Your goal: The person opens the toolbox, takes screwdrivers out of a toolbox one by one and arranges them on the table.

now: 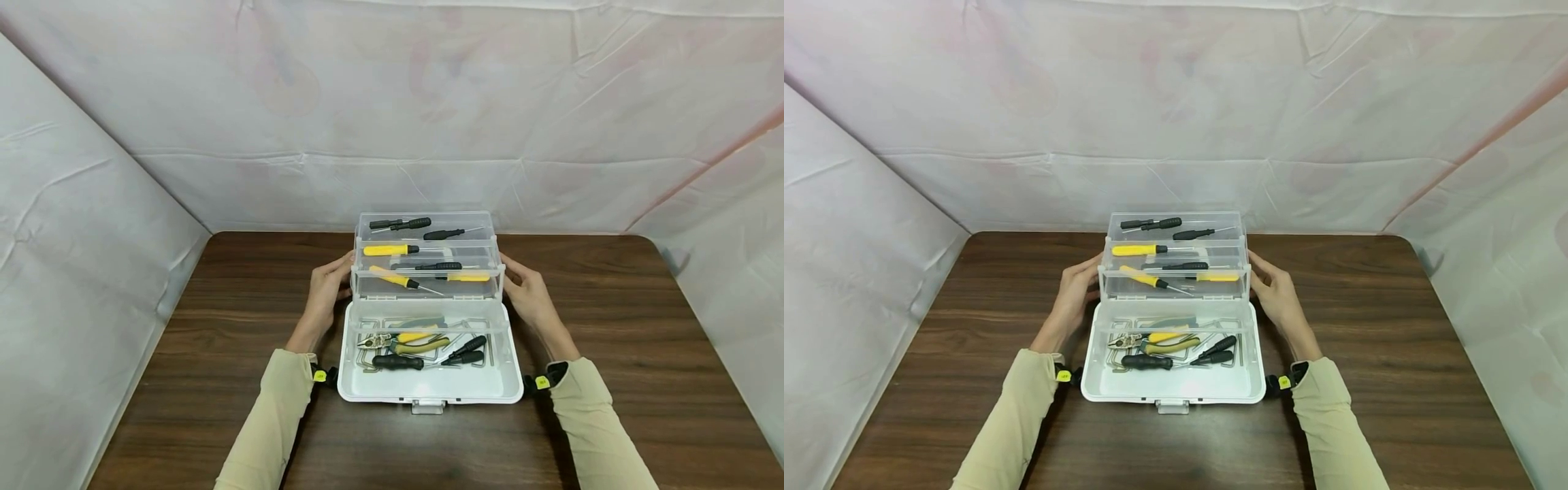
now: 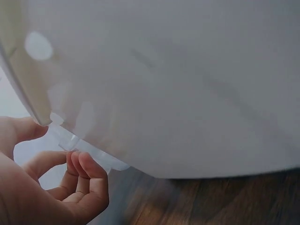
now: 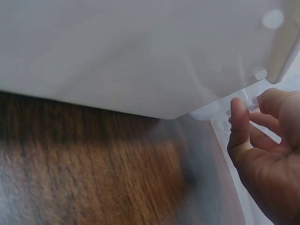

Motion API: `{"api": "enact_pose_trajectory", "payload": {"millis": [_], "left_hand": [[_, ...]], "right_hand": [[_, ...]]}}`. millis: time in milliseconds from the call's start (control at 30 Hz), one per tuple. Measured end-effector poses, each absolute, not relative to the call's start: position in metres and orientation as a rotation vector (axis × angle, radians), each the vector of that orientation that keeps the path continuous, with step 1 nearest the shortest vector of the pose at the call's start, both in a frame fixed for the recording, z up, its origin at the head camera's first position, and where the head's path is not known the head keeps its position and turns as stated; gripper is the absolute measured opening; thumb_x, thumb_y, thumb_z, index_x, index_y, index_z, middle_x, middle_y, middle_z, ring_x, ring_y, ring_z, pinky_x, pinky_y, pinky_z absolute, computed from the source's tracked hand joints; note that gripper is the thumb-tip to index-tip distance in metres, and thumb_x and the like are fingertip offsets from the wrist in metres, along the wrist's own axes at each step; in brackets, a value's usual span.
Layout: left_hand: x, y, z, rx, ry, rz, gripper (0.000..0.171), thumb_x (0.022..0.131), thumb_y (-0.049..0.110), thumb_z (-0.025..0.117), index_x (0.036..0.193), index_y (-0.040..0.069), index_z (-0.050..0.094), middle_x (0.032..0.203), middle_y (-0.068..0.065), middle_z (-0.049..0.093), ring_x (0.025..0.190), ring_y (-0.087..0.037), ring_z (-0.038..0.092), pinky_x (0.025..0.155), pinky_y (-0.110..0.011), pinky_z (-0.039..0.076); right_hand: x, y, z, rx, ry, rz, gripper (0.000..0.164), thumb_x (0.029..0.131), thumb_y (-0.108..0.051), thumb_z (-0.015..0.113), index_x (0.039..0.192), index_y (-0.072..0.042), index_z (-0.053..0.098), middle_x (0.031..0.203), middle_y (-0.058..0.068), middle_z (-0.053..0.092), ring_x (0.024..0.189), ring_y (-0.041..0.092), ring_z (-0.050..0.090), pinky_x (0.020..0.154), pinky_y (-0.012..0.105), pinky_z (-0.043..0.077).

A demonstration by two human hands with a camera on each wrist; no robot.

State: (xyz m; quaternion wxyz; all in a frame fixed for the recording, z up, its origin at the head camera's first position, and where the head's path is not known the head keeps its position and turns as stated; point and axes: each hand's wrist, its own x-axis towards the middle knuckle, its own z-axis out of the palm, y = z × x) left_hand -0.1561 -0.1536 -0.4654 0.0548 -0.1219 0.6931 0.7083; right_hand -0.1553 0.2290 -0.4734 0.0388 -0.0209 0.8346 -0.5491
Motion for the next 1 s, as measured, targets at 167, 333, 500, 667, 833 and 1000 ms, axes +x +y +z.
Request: {"api": "enact_pose_trajectory", "payload": {"millis": [167, 333, 500, 667, 833, 1000], "left_hand": [[-0.158, -0.154, -0.467, -0.43, 2.065, 2.146, 0.04, 0.102, 0.041, 0.067, 0.139, 0.024, 0.068, 0.132, 0.0, 0.07, 0.087, -0.008, 0.066, 0.07, -0.022, 0.055], [-0.157, -0.155, -0.471, -0.465, 2.053, 2.129, 0.04, 0.102, 0.036, 0.068, 0.14, 0.024, 0.068, 0.136, -0.001, 0.069, 0.087, -0.007, 0.065, 0.072, -0.023, 0.055], [-0.155, -0.154, -0.478, -0.427, 2.053, 2.121, 0.042, 0.103, 0.023, 0.066, 0.145, 0.026, 0.063, 0.153, 0.001, 0.059, 0.093, -0.005, 0.066, 0.07, -0.019, 0.056], [-0.154, -0.154, -0.48, -0.405, 2.068, 2.112, 0.043, 0.104, 0.023, 0.065, 0.146, 0.026, 0.061, 0.155, -0.001, 0.057, 0.094, -0.005, 0.064, 0.07, -0.017, 0.055], [-0.155, -0.153, -0.478, -0.386, 2.089, 2.086, 0.042, 0.105, 0.024, 0.063, 0.147, 0.026, 0.06, 0.157, -0.001, 0.054, 0.094, -0.004, 0.063, 0.071, -0.017, 0.055], [-0.155, -0.154, -0.48, -0.355, 2.12, 2.059, 0.04, 0.107, 0.024, 0.062, 0.147, 0.026, 0.06, 0.141, -0.005, 0.063, 0.093, -0.006, 0.063, 0.074, -0.02, 0.056]], "right_hand": [[-0.155, 0.229, -0.475, -0.071, 2.552, -1.685, 0.053, 0.11, -0.025, 0.056, 0.159, -0.01, 0.043, 0.163, 0.017, 0.042, 0.149, 0.038, 0.042, 0.084, 0.004, 0.046], [-0.154, 0.228, -0.475, -0.062, 2.542, -1.669, 0.052, 0.11, -0.022, 0.056, 0.158, -0.007, 0.045, 0.163, 0.018, 0.042, 0.152, 0.039, 0.037, 0.083, 0.004, 0.045], [-0.154, 0.227, -0.475, -0.045, 2.509, -1.708, 0.051, 0.11, -0.023, 0.056, 0.157, -0.008, 0.045, 0.164, 0.017, 0.042, 0.149, 0.038, 0.041, 0.084, 0.005, 0.047], [-0.154, 0.225, -0.475, -0.017, 2.492, -1.722, 0.052, 0.109, -0.025, 0.056, 0.158, -0.009, 0.045, 0.164, 0.017, 0.041, 0.14, 0.033, 0.05, 0.082, 0.007, 0.05], [-0.155, 0.226, -0.475, 0.022, 2.459, -1.731, 0.053, 0.109, -0.027, 0.057, 0.158, -0.011, 0.044, 0.165, 0.016, 0.04, 0.116, 0.004, 0.061, 0.081, 0.01, 0.053], [-0.155, 0.226, -0.477, 0.054, 2.42, -1.721, 0.055, 0.11, -0.03, 0.056, 0.16, -0.015, 0.042, 0.167, 0.015, 0.038, 0.121, 0.009, 0.059, 0.081, 0.011, 0.052]]}}
